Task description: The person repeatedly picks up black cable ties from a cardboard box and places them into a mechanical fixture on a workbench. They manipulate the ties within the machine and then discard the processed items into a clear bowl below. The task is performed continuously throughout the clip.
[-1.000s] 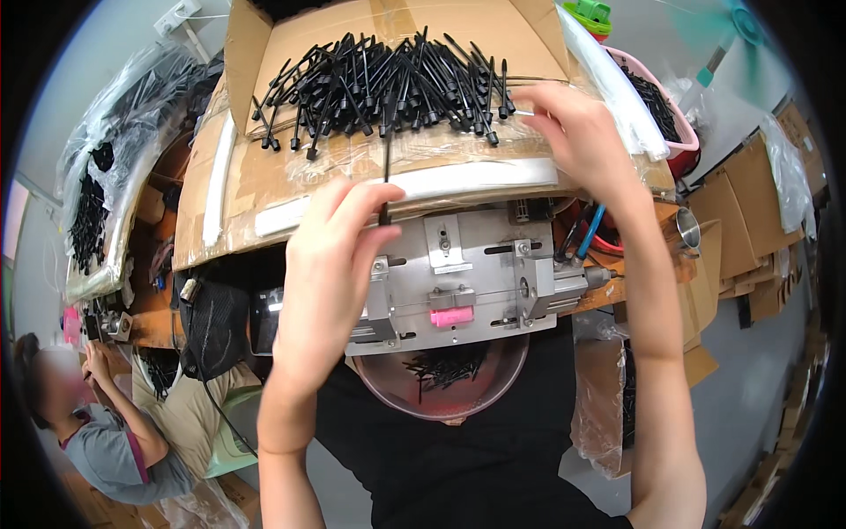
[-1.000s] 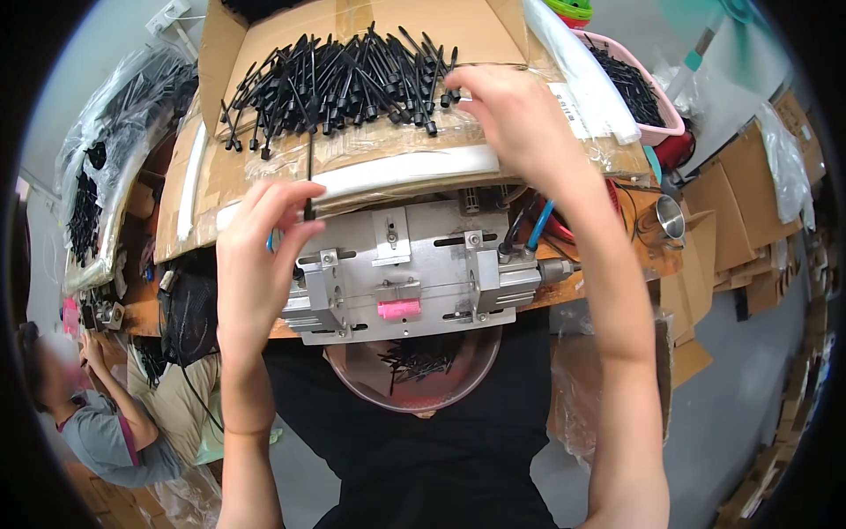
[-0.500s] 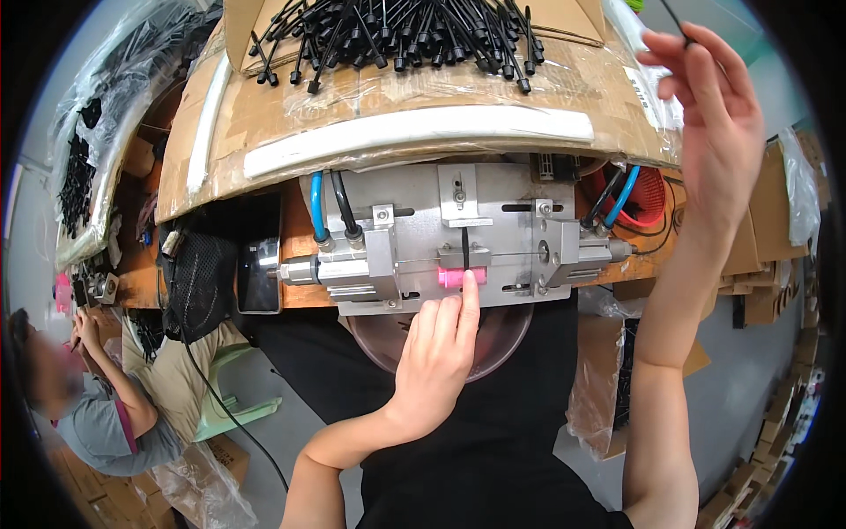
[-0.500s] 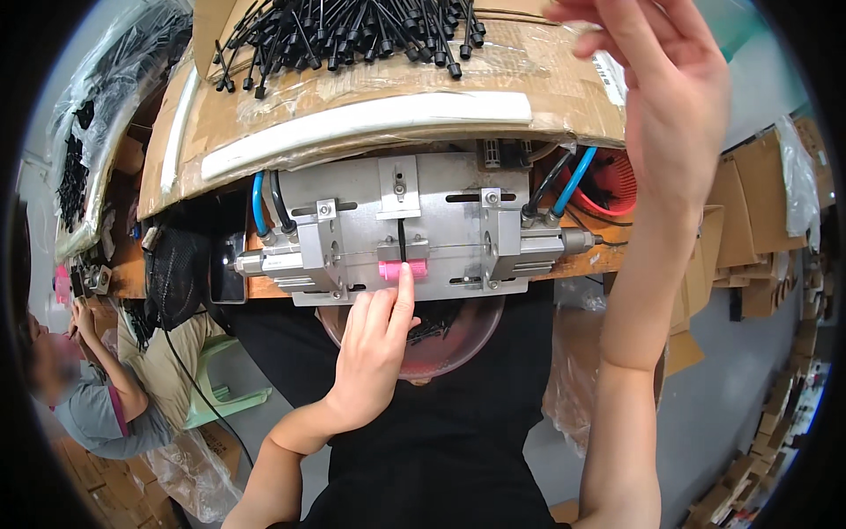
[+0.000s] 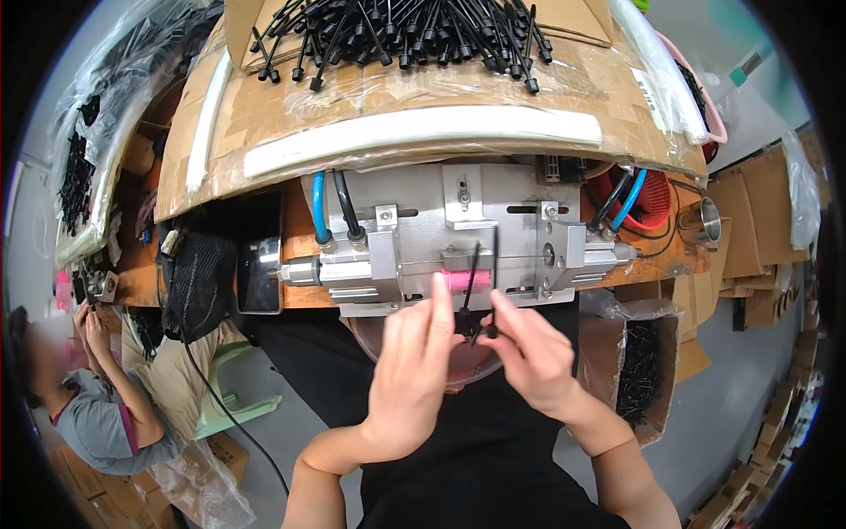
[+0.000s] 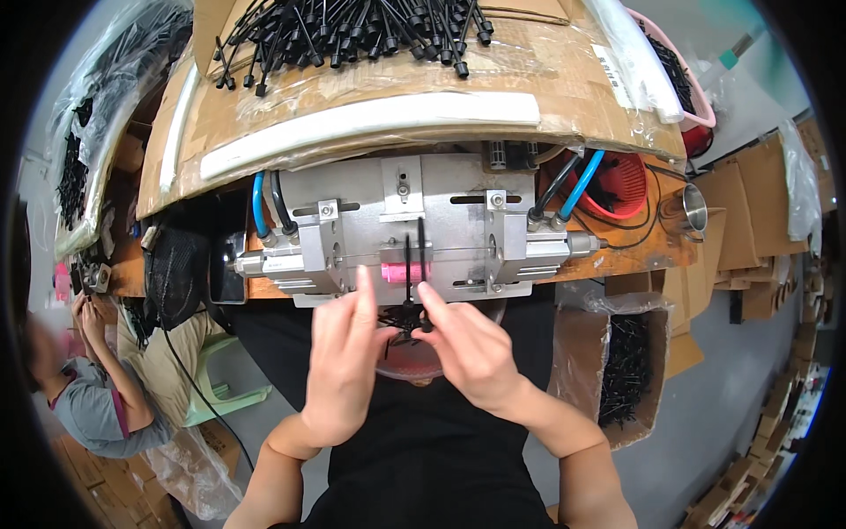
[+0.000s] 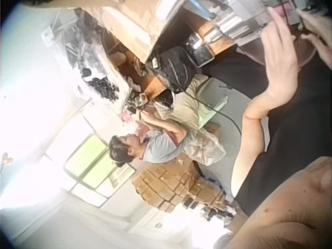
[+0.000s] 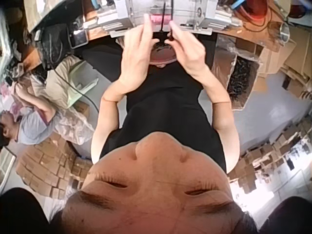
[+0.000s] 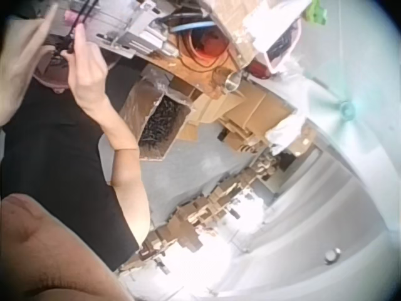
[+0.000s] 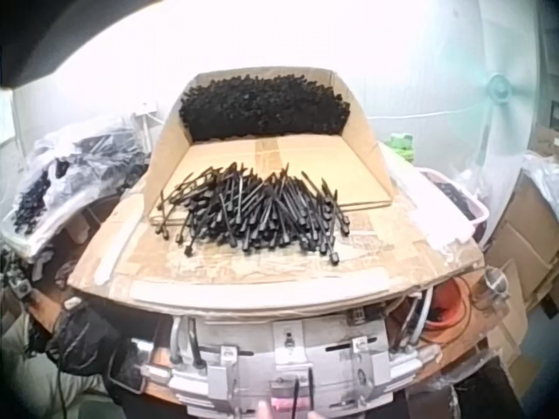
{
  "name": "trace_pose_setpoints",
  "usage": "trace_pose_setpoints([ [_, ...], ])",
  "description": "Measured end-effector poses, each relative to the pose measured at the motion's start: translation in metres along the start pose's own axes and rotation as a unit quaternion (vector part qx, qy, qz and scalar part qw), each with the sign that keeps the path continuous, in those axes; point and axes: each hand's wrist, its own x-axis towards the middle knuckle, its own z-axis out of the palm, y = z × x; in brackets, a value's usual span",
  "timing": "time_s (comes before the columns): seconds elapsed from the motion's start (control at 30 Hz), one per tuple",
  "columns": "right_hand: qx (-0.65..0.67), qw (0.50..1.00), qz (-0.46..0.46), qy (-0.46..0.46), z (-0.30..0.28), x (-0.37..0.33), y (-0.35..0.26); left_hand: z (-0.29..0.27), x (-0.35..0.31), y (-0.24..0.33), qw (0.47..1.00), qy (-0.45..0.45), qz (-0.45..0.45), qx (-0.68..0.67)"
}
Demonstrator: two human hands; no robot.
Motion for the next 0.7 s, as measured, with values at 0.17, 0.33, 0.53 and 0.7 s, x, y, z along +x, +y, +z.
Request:
trace_pose_setpoints([
  [0.17, -0.007, 1.0, -0.013, -0.014, 0.03, -0.006, 0.012, -0.019, -0.002, -0.008, 0.999, 0.036, -0.026, 0.007],
  [0.33, -0.025, 0.998, 0.002, -0.052, 0.02, 0.0, 0.007, -0.024, 0.007, -0.011, 1.0, 0.028, -0.013, -0.002],
  [0.53, -0.163, 0.977, -0.139, 0.01, -0.062, 0.064, 0.013, -0.044, 0.107, -0.019, 0.988, 0.067, 0.139, -0.032],
  [0.7, -0.26, 0.95, -0.144, 0.095, -0.097, 0.178, 0.067, -0.016, 0.225, -0.02, 0.971, 0.047, 0.235, 0.007],
])
